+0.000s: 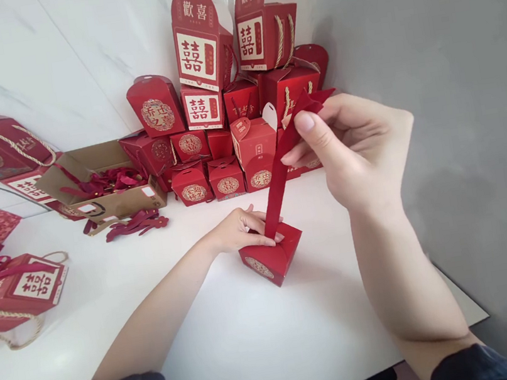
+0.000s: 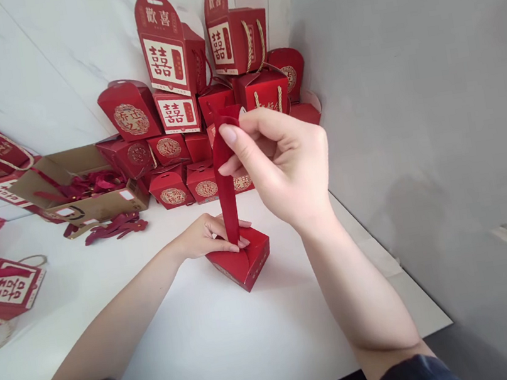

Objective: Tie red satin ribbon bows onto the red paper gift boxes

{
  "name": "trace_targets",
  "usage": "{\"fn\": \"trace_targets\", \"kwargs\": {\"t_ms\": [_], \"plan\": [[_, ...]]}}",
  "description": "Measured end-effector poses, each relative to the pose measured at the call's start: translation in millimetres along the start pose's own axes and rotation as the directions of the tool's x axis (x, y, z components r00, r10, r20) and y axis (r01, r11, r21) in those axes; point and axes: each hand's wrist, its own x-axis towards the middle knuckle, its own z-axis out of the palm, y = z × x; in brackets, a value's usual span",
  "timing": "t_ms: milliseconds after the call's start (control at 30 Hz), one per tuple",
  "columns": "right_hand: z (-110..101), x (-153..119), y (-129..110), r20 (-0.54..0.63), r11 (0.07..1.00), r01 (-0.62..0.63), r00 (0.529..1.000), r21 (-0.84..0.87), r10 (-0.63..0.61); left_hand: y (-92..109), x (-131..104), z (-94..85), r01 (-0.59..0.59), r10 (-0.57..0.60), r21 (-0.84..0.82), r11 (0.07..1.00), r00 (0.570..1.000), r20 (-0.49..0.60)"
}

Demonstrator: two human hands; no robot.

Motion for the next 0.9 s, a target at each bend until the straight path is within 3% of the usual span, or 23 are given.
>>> {"fn": "trace_targets", "kwargs": {"t_ms": [133,233,333,400,467,600,700,900], "plan": [[9.5,7.1,39.6,0.132,0.995,-0.086,0.988,0.041,0.08,-2.7,0.7,3.0,-0.033,0.034,-0.092,0.995,0.999,0.011],[6.7,5.7,67.3,0.279,0.967,-0.149,0.938,-0.208,0.205,-3.4,1.3,3.3,-0.049,0.051,-0.116,0.992,0.999,0.012],[-9.2,-7.3,78.4,0.428,0.868,-0.156,0.82,-0.472,0.38,-2.5,2.1,2.9,-0.046,0.047,-0.104,0.994,0.999,0.006],[-22.8,-21.1,78.3,0.523,0.834,-0.192,0.701,-0.517,0.485,-1.6,2.6,2.9,-0.056,0.057,-0.098,0.994,0.998,0.006],[-33.7,-36.3,76.6,0.56,0.835,-0.268,0.639,-0.48,0.527,-1.0,2.8,3.1,-0.064,0.065,-0.099,0.993,0.998,0.007],[-35.9,-63.5,77.2,0.56,0.845,-0.486,0.646,-0.222,0.519,-1.2,2.5,3.6,-0.026,0.028,-0.13,0.991,0.999,0.017],[-21.9,-76.9,79.6,0.573,0.779,-0.626,0.628,-0.029,0.526,-3.1,2.3,3.8,0.017,-0.014,-0.156,0.988,1.0,0.021],[2.7,-88.8,82.9,0.441,0.684,-0.728,0.631,0.051,0.638,-6.3,3.2,4.4,0.037,-0.036,-0.132,0.991,0.999,0.017]]}}
